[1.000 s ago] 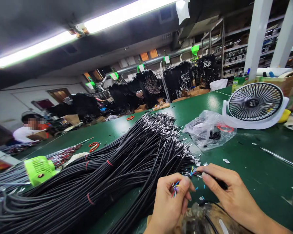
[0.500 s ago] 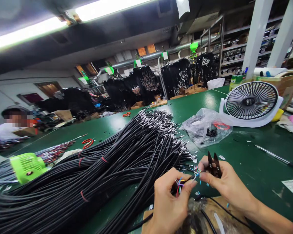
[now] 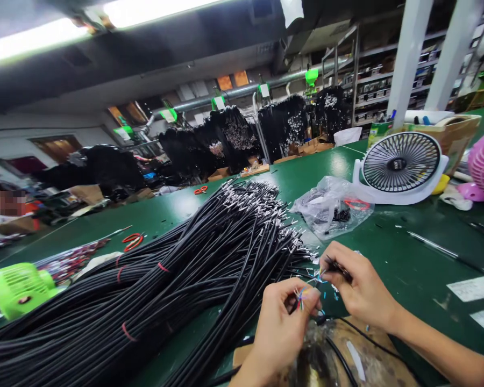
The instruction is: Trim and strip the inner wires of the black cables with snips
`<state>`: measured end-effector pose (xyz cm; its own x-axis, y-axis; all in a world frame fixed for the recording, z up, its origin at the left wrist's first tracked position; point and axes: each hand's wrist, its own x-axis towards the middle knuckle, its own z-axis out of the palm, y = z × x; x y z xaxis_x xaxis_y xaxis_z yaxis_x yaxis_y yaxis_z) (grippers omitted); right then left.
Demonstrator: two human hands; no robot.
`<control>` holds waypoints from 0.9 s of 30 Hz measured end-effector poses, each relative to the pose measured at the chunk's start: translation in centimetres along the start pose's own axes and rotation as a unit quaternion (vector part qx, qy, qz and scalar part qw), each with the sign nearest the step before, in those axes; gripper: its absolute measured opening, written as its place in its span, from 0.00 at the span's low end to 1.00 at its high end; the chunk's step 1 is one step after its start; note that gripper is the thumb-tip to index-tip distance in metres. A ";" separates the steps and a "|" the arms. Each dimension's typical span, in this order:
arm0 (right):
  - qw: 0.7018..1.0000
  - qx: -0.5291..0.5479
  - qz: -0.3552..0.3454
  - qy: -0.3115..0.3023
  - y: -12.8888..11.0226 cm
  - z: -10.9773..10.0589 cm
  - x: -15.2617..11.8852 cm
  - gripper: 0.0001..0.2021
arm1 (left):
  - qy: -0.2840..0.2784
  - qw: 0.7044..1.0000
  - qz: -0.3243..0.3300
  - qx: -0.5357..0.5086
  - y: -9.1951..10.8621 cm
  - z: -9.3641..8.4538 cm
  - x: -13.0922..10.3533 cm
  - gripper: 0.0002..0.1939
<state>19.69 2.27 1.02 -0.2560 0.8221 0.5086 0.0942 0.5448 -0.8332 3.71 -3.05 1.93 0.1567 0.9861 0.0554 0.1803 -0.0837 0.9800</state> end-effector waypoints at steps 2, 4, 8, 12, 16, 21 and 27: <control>0.990 0.047 0.076 0.111 0.9 -1.1 0.8 0.12 | 0.035 0.999 0.034 0.001 0.0 -0.4 -0.3 0.18; 0.979 0.053 0.104 0.168 1.5 -2.3 1.5 0.15 | 0.066 0.997 0.043 -0.027 -0.1 -1.0 -0.2 0.18; 0.987 0.021 0.105 0.122 0.5 -2.3 1.4 0.16 | 0.052 0.994 0.004 -0.099 -0.4 -1.8 0.7 0.21; 0.997 -0.077 0.012 -0.007 -1.3 -0.1 -0.2 0.06 | 0.049 0.990 0.006 -0.134 -0.4 -1.4 0.9 0.22; 0.998 -0.051 0.039 -0.020 -1.6 0.5 -0.8 0.08 | 0.051 0.991 -0.008 -0.123 -0.2 -0.9 0.5 0.23; 0.997 -0.032 0.065 -0.027 -1.5 -0.1 -0.8 0.10 | 0.055 0.993 -0.019 -0.100 -0.2 -0.4 0.4 0.22; 0.995 -0.028 0.098 -0.011 -1.6 0.1 -0.9 0.08 | 0.079 0.996 -0.002 -0.046 -0.4 -0.2 0.4 0.21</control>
<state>19.69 0.67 1.95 -0.2490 0.9096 0.3325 0.1970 0.3837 -0.9022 3.48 -2.62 1.57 -0.0002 0.9973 0.0732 0.0900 -0.0729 0.9933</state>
